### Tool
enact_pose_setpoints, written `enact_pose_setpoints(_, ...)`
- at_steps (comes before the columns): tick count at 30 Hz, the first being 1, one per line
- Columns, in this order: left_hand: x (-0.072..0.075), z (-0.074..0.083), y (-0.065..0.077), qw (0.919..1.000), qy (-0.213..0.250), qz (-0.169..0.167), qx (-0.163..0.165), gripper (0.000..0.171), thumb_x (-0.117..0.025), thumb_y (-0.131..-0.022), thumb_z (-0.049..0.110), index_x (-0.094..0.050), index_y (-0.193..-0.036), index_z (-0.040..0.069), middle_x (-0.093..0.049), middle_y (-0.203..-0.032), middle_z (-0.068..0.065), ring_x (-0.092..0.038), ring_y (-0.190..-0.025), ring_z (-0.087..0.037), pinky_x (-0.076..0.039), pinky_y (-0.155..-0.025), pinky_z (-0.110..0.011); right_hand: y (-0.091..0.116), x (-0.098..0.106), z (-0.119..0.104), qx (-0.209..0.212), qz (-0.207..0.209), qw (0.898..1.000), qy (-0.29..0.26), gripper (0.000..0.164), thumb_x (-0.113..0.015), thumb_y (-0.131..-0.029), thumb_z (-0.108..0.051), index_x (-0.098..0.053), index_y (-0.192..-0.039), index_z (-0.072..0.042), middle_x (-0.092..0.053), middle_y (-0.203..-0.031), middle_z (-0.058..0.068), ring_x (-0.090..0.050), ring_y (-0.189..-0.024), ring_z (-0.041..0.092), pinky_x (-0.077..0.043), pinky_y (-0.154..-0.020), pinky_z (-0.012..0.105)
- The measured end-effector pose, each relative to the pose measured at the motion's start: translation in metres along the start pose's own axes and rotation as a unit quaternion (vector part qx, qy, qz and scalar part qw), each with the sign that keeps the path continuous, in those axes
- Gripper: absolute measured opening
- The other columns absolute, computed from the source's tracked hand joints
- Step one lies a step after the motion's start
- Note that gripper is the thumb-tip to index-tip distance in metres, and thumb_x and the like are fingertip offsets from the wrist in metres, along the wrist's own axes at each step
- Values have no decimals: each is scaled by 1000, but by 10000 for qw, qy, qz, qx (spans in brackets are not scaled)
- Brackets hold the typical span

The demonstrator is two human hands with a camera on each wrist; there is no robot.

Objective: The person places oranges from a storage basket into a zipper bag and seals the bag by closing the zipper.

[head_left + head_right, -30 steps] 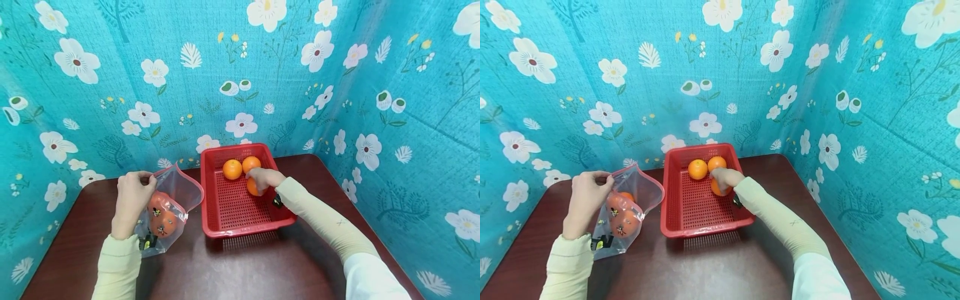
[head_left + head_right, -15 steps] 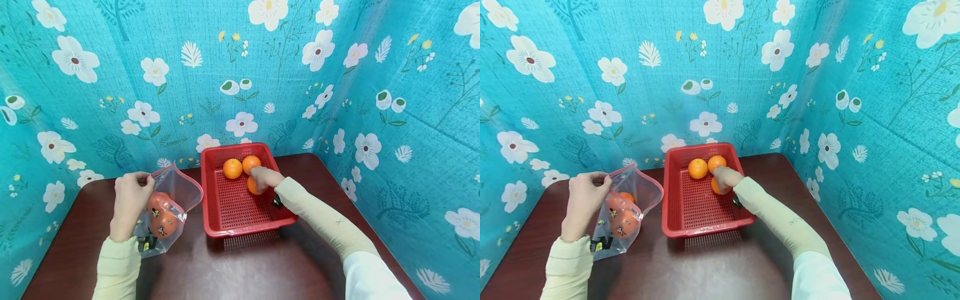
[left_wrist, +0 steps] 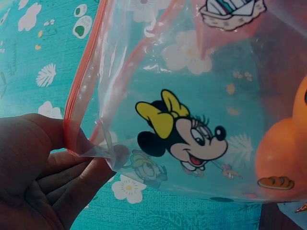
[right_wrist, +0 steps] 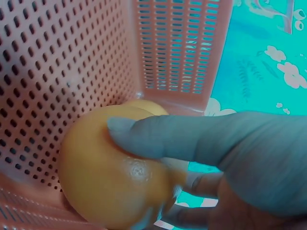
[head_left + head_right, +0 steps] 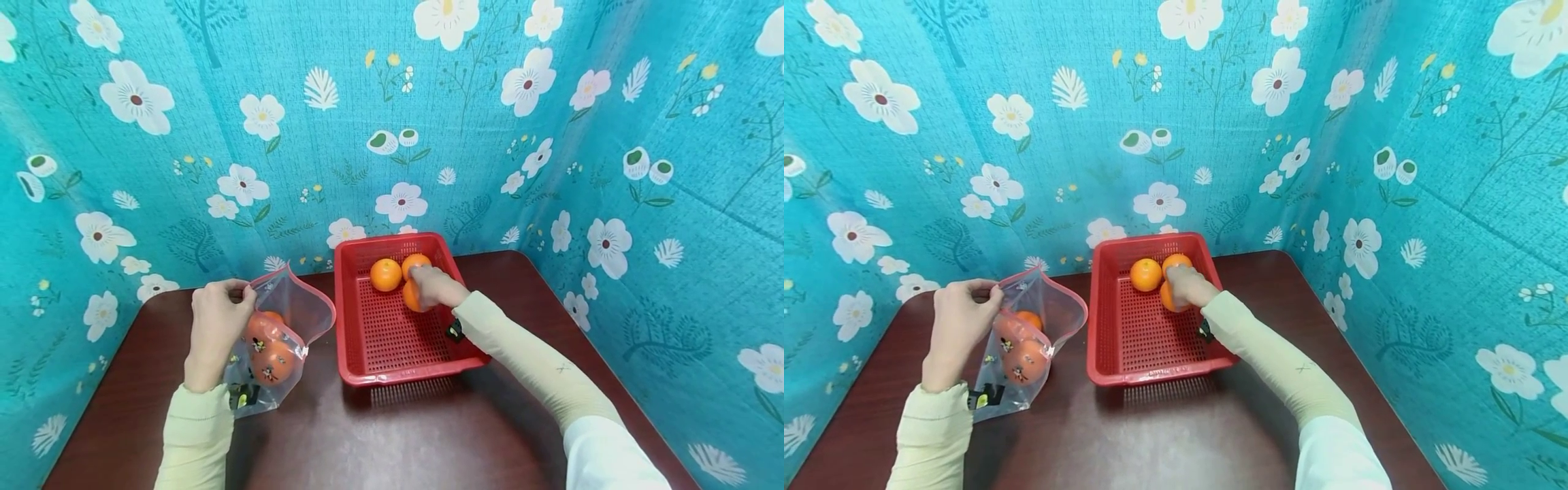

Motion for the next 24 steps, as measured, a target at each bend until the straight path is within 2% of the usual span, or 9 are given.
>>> enact_pose_setpoints(9, 1, 2, 1, 10000, 31, 17, -38, 14, -67, -89, 1, -75, -88, -10, -72, -76, -24, -70, -64, -35, -59, -60, -51, 12, 7, -6, -22, 174, 9998, 29, 70, -89, -70, -6, -57, -133, -10, -57, -124, 13, -52, -105, 31, -53, -91, 44)
enact_pose_setpoints(16, 1, 2, 1, 9999, -9, 11, -112, 13, -67, -89, 1, -75, -85, -9, -72, -71, -21, -69, -61, -32, -53, -56, -31, 20, 8, -10, 287, 413, 9986, -185, 71, -91, -68, -4, -58, -130, -8, -57, -123, 10, -51, -108, 29, -52, -93, 43)
enact_pose_setpoints(24, 0, 3, 0, 9999, 16, 21, -135, 12, -67, -88, 0, -75, -86, -9, -71, -71, -21, -69, -60, -31, -49, -55, -26, 23, 11, -13, 565, 631, 9956, -395, 71, -90, -69, -3, -57, -132, -8, -61, -127, 8, -53, -111, 28, -52, -95, 45)
Point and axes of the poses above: each hand's wrist, its own y-axis away from the middle knuckle, its own x-axis out of the back of the hand, z = x × y, the point moved 1 cm from there along -y, towards the middle knuckle
